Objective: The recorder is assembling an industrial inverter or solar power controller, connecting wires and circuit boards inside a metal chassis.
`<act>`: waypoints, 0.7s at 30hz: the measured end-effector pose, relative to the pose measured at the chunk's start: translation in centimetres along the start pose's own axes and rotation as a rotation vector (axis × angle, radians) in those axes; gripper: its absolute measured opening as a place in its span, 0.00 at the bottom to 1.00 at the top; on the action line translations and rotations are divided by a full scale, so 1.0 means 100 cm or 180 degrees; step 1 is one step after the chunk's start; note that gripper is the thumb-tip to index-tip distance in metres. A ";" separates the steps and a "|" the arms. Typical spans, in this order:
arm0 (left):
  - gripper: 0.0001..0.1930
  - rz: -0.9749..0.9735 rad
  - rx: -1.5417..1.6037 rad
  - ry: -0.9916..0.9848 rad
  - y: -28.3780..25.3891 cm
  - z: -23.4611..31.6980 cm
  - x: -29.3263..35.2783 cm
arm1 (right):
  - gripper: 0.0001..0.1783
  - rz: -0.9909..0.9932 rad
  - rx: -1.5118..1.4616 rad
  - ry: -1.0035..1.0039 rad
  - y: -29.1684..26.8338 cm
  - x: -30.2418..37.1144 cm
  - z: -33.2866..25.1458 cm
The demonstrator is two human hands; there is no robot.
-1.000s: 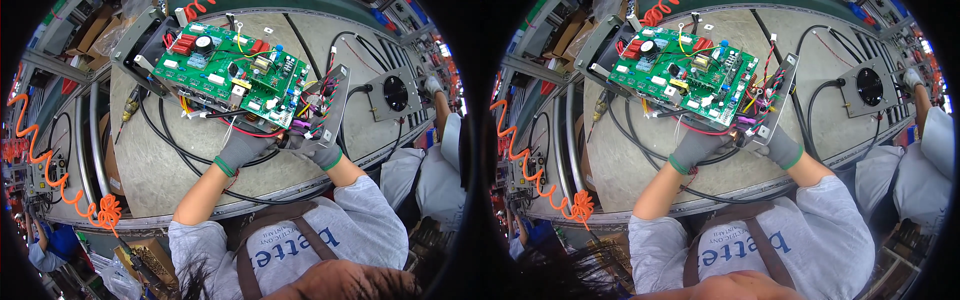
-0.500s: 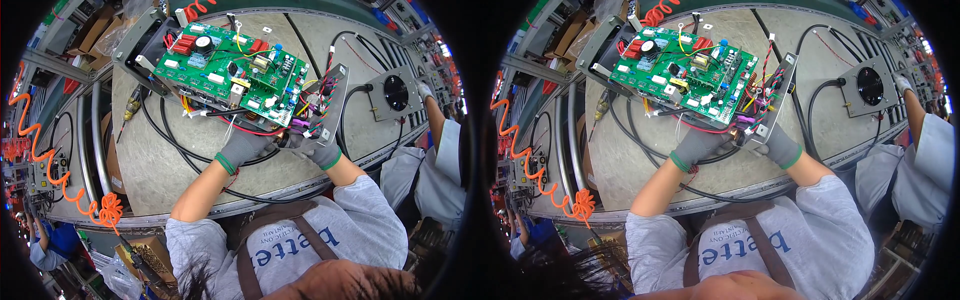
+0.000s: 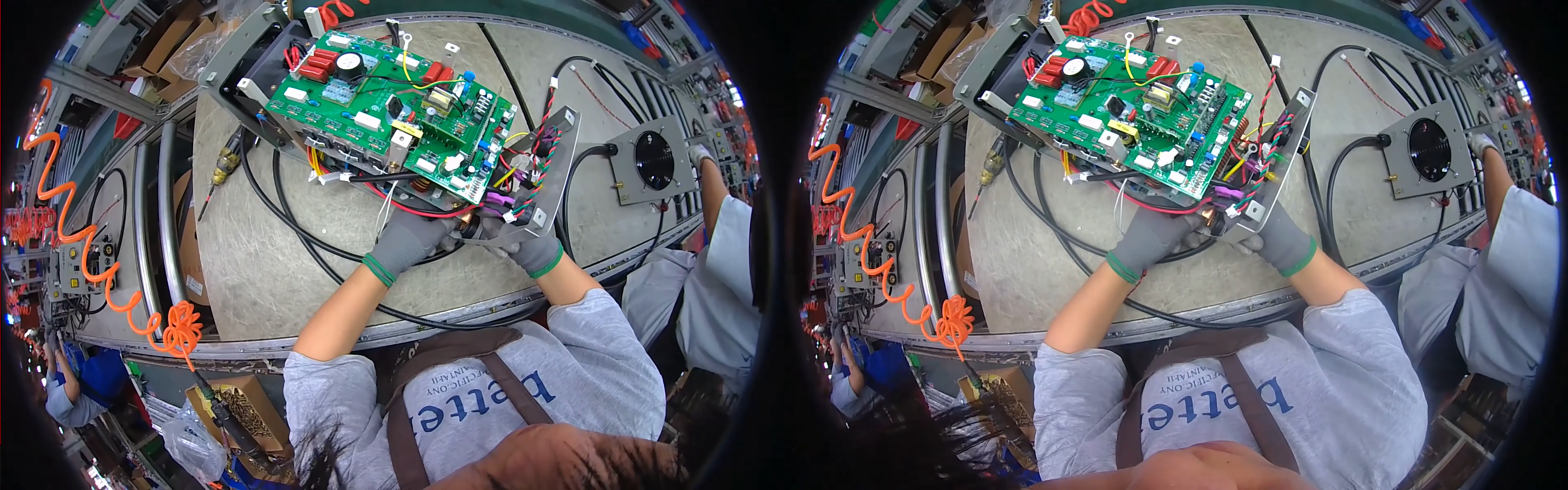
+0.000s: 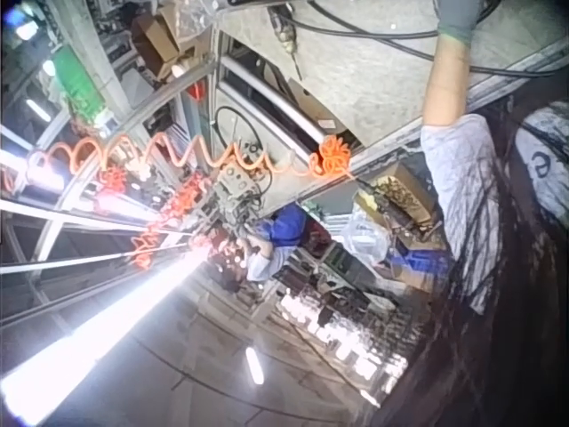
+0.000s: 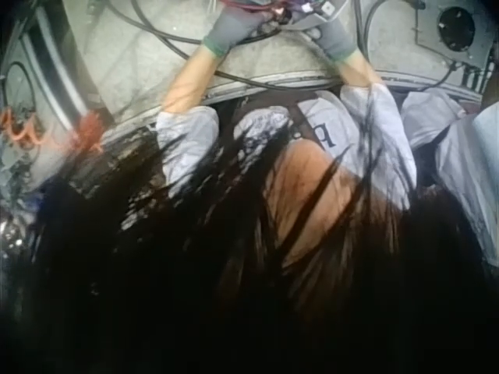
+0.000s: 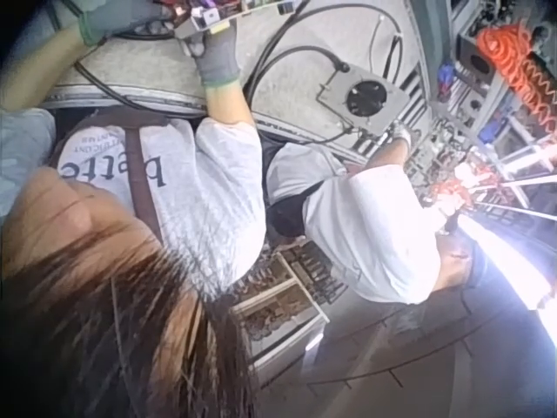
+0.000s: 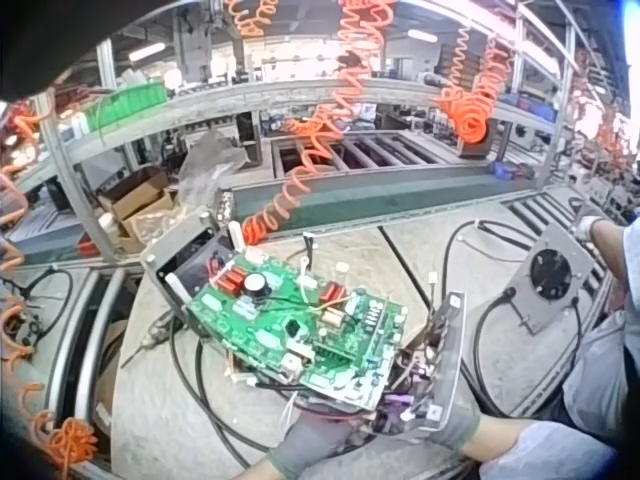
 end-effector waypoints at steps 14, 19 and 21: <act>0.13 0.0594 -0.0564 0.1113 0.012 -0.015 0.004 | 0.17 0.0583 0.0163 0.0001 -0.011 0.000 0.006; 0.16 0.0320 0.0043 0.1028 0.007 -0.012 0.006 | 0.18 0.0923 0.0251 0.0155 -0.008 0.002 0.005; 0.16 0.0246 0.0075 0.0706 0.008 -0.014 0.005 | 0.18 0.1046 0.0232 0.0223 -0.008 0.003 0.004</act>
Point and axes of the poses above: each hand's wrist, its own x-axis away from the middle knuckle, its own y-axis out of the palm, z = x × y, the point moved 2 cm from there along -x, towards the middle knuckle, and after that the axes turned 11 degrees about -x, right-handed, at the moved point
